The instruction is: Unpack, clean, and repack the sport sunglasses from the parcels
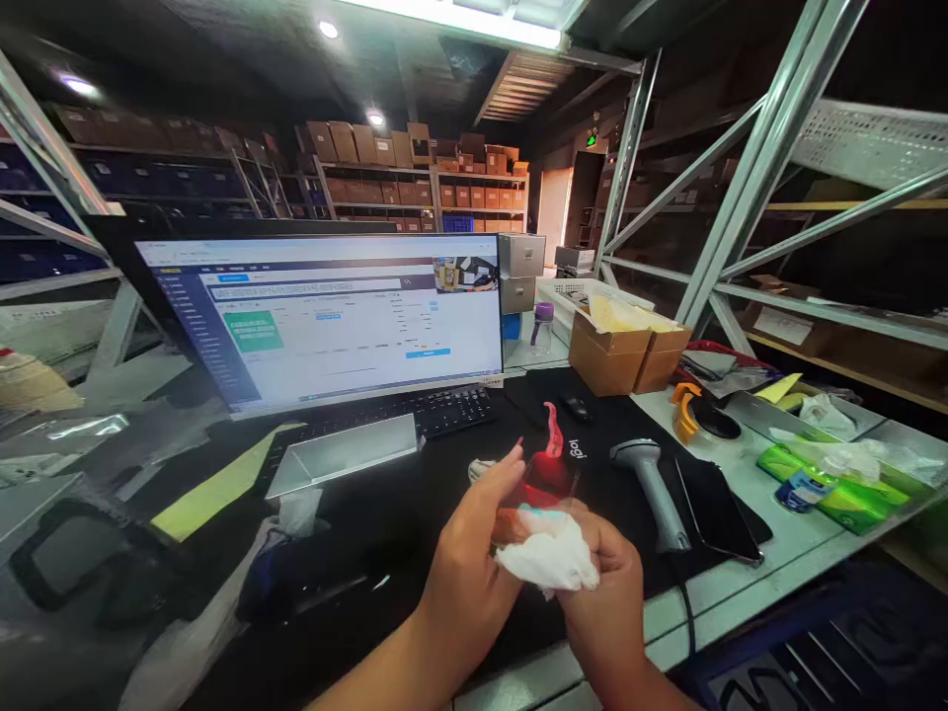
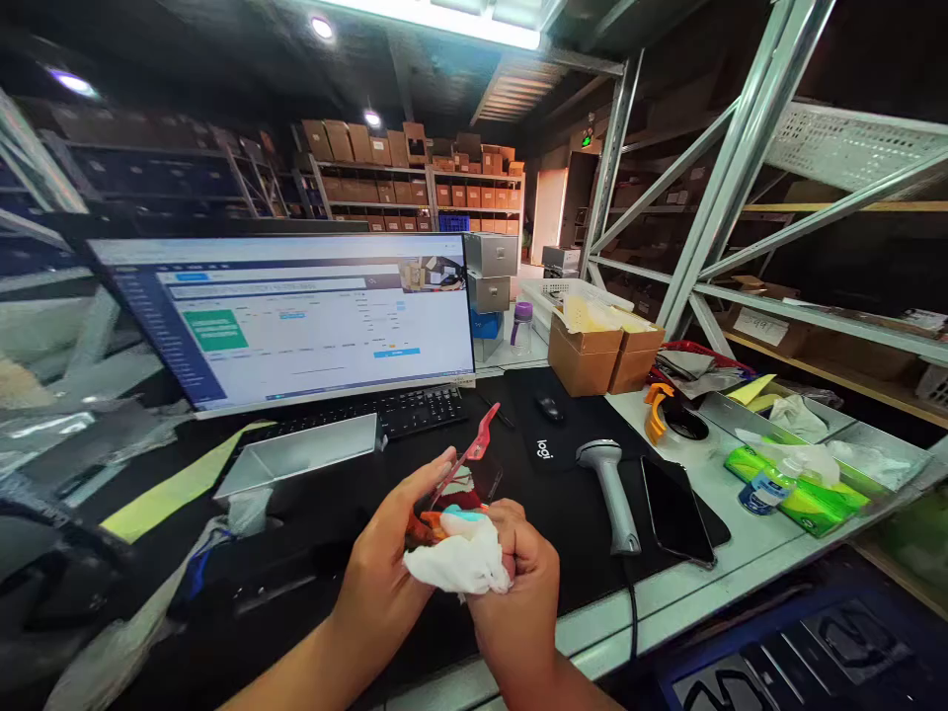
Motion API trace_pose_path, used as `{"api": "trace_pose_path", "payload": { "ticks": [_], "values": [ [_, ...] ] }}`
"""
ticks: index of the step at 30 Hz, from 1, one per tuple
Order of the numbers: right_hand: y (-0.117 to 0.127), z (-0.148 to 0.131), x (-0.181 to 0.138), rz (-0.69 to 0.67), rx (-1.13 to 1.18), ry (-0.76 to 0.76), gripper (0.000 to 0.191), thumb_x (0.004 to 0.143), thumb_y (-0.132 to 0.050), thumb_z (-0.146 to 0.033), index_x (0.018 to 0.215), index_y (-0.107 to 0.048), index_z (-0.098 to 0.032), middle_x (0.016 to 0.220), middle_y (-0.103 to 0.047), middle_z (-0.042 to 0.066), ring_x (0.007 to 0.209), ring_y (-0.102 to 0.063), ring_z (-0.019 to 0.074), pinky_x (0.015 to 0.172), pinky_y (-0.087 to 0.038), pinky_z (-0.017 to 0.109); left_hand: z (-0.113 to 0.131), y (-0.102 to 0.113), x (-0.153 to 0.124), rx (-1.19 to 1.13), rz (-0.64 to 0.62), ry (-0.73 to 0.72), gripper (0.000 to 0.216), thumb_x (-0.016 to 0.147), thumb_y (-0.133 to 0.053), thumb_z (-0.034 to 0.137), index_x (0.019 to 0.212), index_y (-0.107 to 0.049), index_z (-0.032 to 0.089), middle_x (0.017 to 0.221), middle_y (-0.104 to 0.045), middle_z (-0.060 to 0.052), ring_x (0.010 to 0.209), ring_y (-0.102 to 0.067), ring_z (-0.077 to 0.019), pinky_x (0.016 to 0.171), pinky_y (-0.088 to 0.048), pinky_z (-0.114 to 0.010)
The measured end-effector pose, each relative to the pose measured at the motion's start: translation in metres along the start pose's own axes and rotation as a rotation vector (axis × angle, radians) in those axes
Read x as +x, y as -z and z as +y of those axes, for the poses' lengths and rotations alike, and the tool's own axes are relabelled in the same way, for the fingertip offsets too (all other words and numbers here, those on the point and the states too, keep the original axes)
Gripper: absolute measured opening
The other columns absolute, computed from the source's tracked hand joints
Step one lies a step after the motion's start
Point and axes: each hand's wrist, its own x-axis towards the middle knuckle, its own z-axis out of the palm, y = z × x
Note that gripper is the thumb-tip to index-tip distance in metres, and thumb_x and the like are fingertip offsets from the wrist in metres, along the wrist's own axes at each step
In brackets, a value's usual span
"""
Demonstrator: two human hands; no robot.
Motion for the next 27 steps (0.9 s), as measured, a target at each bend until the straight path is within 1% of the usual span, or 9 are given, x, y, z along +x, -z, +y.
{"api": "trace_pose_path", "payload": {
  "ticks": [3, 7, 10, 13, 16, 18, 20, 23, 27],
  "values": [
    [0.004, -0.008, 0.009, -0.033, 0.15, -0.185, 0.051, 0.057, -0.078, -0.014, 0.052, -0.027, -0.021, 0.051, -0.039, -0.007, 0.05, -0.032, 0.0075, 0.046, -0.03, 0.019, -0.003, 0.005, 0.006, 0.079, -0.122, -0.106, 0.058, 0.092, -0.058, 0.019, 0.147, -0.041, 0.023, 0.152, -0.048, -0.014, 0.14, -0.047, -0.0283, 0.118, -0.038, -0.05],
    [0.008, -0.031, 0.034, 0.083, 0.371, -0.418, 0.05, 0.044, -0.082, -0.011, 0.056, -0.034, -0.021, 0.05, -0.048, -0.007, 0.048, -0.04, 0.0079, 0.047, -0.036, 0.018, -0.001, 0.009, 0.012, 0.168, -0.193, -0.18, 0.062, 0.087, -0.048, 0.004, 0.146, -0.041, 0.021, 0.155, -0.045, -0.013, 0.145, -0.041, -0.0254, 0.124, -0.025, -0.054],
    [0.01, -0.04, 0.045, 0.117, 0.435, -0.434, 0.047, 0.043, -0.083, -0.012, 0.059, -0.04, -0.021, 0.053, -0.053, -0.006, 0.05, -0.045, 0.009, 0.05, -0.041, 0.019, 0.0, 0.011, 0.012, 0.204, -0.215, -0.218, 0.065, 0.085, -0.046, 0.0, 0.147, -0.041, 0.02, 0.156, -0.044, -0.013, 0.146, -0.039, -0.0249, 0.125, -0.023, -0.054],
    [0.005, -0.029, 0.036, 0.129, 0.398, -0.363, 0.042, 0.048, -0.083, -0.015, 0.059, -0.043, -0.021, 0.057, -0.057, -0.004, 0.054, -0.049, 0.0109, 0.053, -0.044, 0.021, -0.003, 0.01, 0.01, 0.206, -0.19, -0.204, 0.064, 0.087, -0.048, 0.001, 0.148, -0.039, 0.02, 0.156, -0.043, -0.013, 0.146, -0.039, -0.0255, 0.125, -0.022, -0.056],
    [-0.001, -0.01, 0.018, 0.157, 0.284, -0.208, 0.044, 0.051, -0.081, -0.01, 0.053, -0.038, -0.02, 0.054, -0.05, -0.006, 0.053, -0.042, 0.0083, 0.052, -0.04, 0.019, -0.008, 0.01, 0.009, 0.191, -0.17, -0.185, 0.06, 0.09, -0.051, 0.008, 0.148, -0.038, 0.02, 0.155, -0.044, -0.015, 0.145, -0.041, -0.0271, 0.124, -0.023, -0.057],
    [-0.002, -0.004, 0.013, 0.132, 0.239, -0.184, 0.051, 0.047, -0.081, -0.006, 0.05, -0.031, -0.019, 0.05, -0.044, -0.008, 0.05, -0.036, 0.0063, 0.048, -0.037, 0.018, -0.01, 0.012, 0.011, 0.18, -0.201, -0.186, 0.058, 0.091, -0.053, 0.012, 0.147, -0.039, 0.02, 0.154, -0.045, -0.015, 0.144, -0.042, -0.0277, 0.123, -0.025, -0.057],
    [0.002, -0.007, 0.019, 0.098, 0.282, -0.289, 0.053, 0.043, -0.081, -0.006, 0.051, -0.03, -0.02, 0.048, -0.043, -0.008, 0.048, -0.034, 0.0057, 0.045, -0.035, 0.017, -0.01, 0.015, 0.015, 0.181, -0.27, -0.17, 0.056, 0.091, -0.053, 0.012, 0.145, -0.041, 0.022, 0.155, -0.045, -0.014, 0.145, -0.041, -0.027, 0.122, -0.028, -0.056],
    [0.01, -0.023, 0.038, 0.069, 0.419, -0.492, 0.048, 0.04, -0.082, -0.009, 0.057, -0.038, -0.021, 0.053, -0.055, -0.006, 0.049, -0.047, 0.0088, 0.047, -0.04, 0.018, -0.006, 0.022, 0.022, 0.204, -0.358, -0.142, 0.06, 0.088, -0.047, 0.005, 0.144, -0.042, 0.025, 0.158, -0.042, -0.01, 0.147, -0.038, -0.0253, 0.123, -0.027, -0.056],
    [0.016, -0.038, 0.055, 0.044, 0.478, -0.541, 0.048, 0.039, -0.083, -0.009, 0.059, -0.04, -0.02, 0.056, -0.06, -0.004, 0.052, -0.054, 0.0104, 0.051, -0.044, 0.019, -0.002, 0.031, 0.026, 0.212, -0.405, -0.15, 0.064, 0.087, -0.043, 0.003, 0.145, -0.04, 0.027, 0.159, -0.039, -0.009, 0.148, -0.035, -0.0243, 0.123, -0.023, -0.059]
  ]
}}
